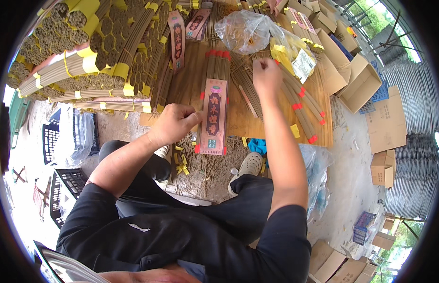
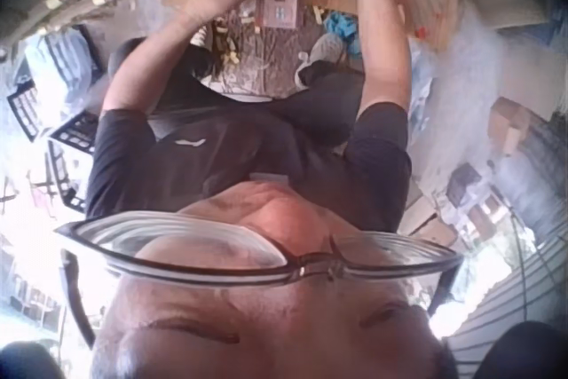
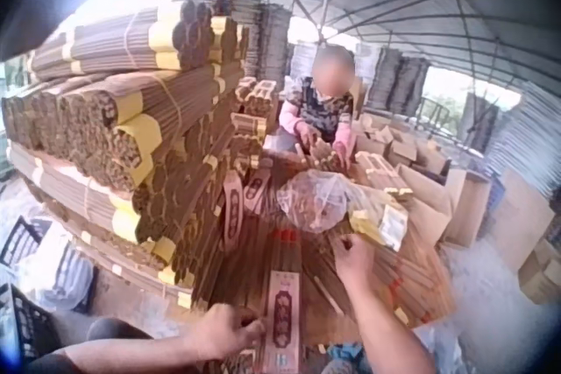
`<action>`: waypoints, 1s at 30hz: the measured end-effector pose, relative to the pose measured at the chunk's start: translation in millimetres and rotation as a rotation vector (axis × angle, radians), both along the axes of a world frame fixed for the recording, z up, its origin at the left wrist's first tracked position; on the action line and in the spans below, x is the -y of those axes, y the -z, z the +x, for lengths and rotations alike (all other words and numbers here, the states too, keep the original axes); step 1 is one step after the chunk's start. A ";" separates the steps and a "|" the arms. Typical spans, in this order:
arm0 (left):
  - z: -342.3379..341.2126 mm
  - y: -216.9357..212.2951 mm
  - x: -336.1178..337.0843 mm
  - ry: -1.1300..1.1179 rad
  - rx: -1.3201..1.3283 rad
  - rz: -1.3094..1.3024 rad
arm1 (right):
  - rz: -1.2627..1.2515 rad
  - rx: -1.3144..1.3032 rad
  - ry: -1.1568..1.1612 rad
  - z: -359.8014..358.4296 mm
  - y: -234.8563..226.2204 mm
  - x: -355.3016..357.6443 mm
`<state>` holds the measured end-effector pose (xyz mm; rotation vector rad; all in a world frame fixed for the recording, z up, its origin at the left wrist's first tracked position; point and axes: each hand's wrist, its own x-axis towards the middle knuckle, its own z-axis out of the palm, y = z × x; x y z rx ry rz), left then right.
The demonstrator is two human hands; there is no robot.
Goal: The person gathers loose incense sticks from a table, aligns them into bundles, and secures them with red and yellow rubber bands. The person then places the finished bundles onto a large stack of similar bundles.
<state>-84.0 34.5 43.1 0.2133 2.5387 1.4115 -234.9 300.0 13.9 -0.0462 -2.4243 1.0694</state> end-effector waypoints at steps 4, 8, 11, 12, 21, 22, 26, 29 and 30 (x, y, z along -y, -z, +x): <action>-8.8 11.4 0.5 -0.046 -0.123 0.037 | 0.354 0.282 0.000 -84.2 10.9 29.4; -14.2 4.6 0.0 -0.099 -0.222 0.131 | 0.414 0.413 0.174 -106.6 15.8 40.3; -19.1 12.0 2.2 -0.138 -0.269 0.254 | 0.501 0.346 0.156 -99.8 14.5 22.9; -19.7 12.7 3.8 -0.164 -0.245 0.315 | 0.469 0.267 0.075 -92.9 10.3 21.5; 19.3 -14.4 -13.6 0.206 -0.389 0.541 | 0.079 0.088 -0.398 185.3 -103.2 64.7; 32.3 -17.3 -16.8 0.217 -0.302 0.562 | 0.115 -0.023 -0.383 207.1 -101.9 65.1; 74.5 -7.0 -24.8 0.302 -0.123 0.661 | 0.132 -0.166 -0.233 267.8 -71.7 53.5; 101.1 4.4 -30.2 0.451 0.050 0.997 | 0.021 -0.067 -0.086 301.9 -32.1 48.1; 111.3 9.2 -28.5 0.510 0.105 1.046 | -0.057 0.038 -0.001 309.9 -11.5 42.7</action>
